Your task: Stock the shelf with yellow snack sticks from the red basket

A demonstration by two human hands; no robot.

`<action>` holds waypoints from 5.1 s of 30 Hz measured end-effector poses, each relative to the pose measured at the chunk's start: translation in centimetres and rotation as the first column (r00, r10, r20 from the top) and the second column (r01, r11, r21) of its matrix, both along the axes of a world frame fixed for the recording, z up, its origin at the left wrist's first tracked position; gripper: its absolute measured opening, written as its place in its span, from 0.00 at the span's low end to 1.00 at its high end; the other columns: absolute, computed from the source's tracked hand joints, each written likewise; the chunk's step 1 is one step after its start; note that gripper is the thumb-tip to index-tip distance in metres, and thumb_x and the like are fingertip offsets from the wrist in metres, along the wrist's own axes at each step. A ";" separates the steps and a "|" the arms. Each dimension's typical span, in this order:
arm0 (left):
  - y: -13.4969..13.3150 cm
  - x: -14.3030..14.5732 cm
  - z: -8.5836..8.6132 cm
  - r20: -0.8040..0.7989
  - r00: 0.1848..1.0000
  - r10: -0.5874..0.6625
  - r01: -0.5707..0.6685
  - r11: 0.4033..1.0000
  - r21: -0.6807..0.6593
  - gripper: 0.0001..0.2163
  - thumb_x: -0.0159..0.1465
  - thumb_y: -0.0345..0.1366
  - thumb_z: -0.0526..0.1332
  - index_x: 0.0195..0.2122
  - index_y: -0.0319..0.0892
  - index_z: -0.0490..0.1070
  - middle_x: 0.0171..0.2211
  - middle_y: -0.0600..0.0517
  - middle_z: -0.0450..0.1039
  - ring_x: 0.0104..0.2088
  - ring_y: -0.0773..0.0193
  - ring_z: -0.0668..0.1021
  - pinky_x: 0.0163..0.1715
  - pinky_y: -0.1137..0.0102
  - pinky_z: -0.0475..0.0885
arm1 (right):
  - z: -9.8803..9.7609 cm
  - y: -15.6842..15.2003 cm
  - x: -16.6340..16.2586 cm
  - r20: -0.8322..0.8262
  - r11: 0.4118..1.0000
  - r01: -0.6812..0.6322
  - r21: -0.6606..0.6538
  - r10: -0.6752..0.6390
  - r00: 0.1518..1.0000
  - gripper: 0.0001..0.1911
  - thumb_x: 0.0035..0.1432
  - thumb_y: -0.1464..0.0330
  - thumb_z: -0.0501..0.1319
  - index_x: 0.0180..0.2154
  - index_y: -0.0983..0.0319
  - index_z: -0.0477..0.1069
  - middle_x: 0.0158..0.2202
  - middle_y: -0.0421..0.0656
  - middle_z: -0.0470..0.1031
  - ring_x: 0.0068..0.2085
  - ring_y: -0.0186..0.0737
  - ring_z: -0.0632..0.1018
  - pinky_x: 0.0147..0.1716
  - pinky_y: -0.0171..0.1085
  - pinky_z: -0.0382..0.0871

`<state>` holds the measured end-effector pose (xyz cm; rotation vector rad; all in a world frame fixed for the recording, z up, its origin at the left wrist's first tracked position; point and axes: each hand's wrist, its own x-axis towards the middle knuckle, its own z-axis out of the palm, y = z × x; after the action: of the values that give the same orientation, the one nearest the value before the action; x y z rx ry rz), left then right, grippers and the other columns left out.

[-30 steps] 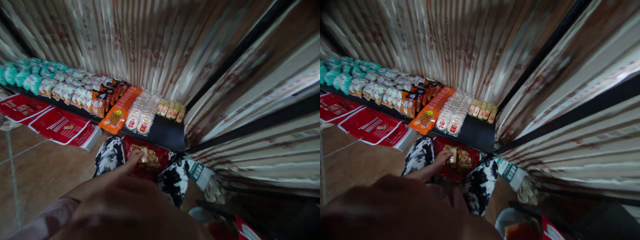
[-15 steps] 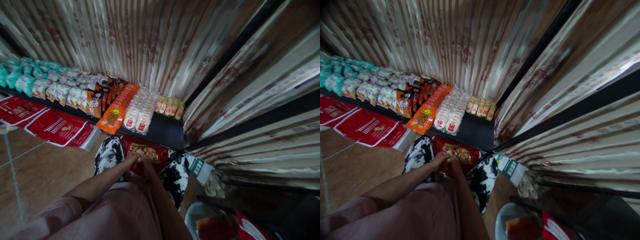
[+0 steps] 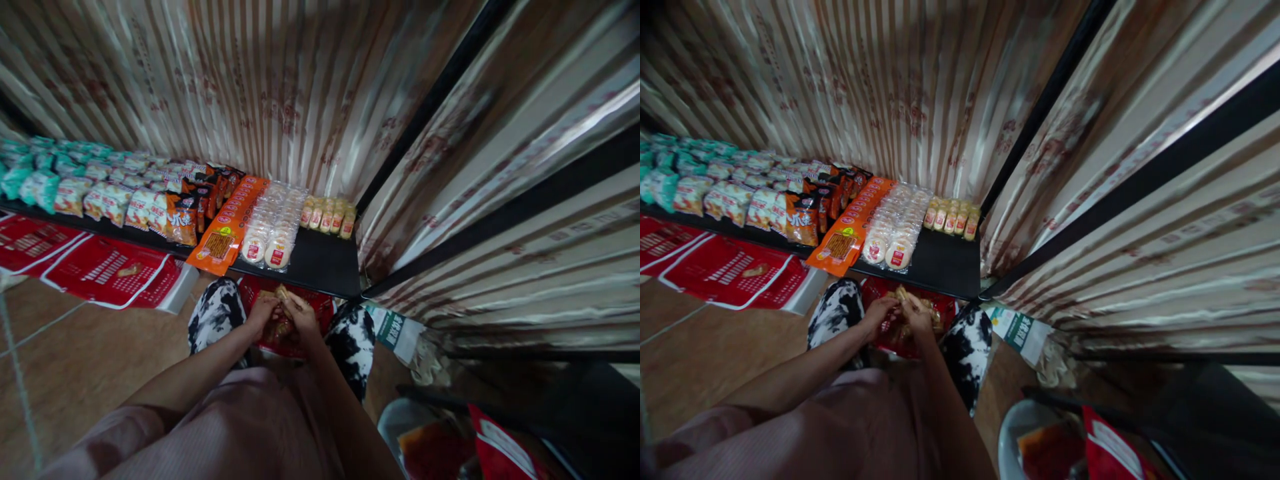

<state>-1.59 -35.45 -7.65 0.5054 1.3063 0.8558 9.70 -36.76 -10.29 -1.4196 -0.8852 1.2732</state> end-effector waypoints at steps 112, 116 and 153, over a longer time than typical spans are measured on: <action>14.6 14.5 1.6 -0.397 0.918 -0.022 0.205 0.883 0.423 0.05 0.53 0.25 0.59 0.28 0.41 0.66 0.25 0.56 0.68 0.27 0.70 0.72 0.33 0.75 0.66 | 2.9 12.1 10.2 0.395 0.910 0.327 0.254 -0.407 0.824 0.22 0.51 0.63 0.54 0.48 0.64 0.67 0.46 0.50 0.72 0.45 0.42 0.74 0.42 0.39 0.70; 15.7 15.2 1.2 -0.394 0.919 -0.019 0.196 0.888 0.416 0.05 0.52 0.25 0.60 0.28 0.42 0.69 0.26 0.55 0.70 0.30 0.68 0.73 0.36 0.74 0.67 | 3.0 13.1 10.6 0.456 0.892 0.321 0.317 -0.440 0.773 0.22 0.50 0.67 0.52 0.47 0.64 0.68 0.46 0.51 0.71 0.45 0.43 0.73 0.44 0.40 0.69; 19.4 17.4 1.1 -0.234 0.971 -0.039 0.159 0.837 0.524 0.13 0.51 0.25 0.59 0.37 0.45 0.73 0.42 0.49 0.71 0.48 0.60 0.71 0.53 0.67 0.62 | 0.7 17.5 12.1 0.493 0.865 0.270 0.424 -0.470 0.732 0.26 0.51 0.71 0.51 0.54 0.65 0.61 0.54 0.51 0.66 0.55 0.43 0.67 0.54 0.46 0.61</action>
<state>15.83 -16.07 -6.54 1.1334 1.2080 1.1093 21.85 -19.31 -9.63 -1.6358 -1.0771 0.3377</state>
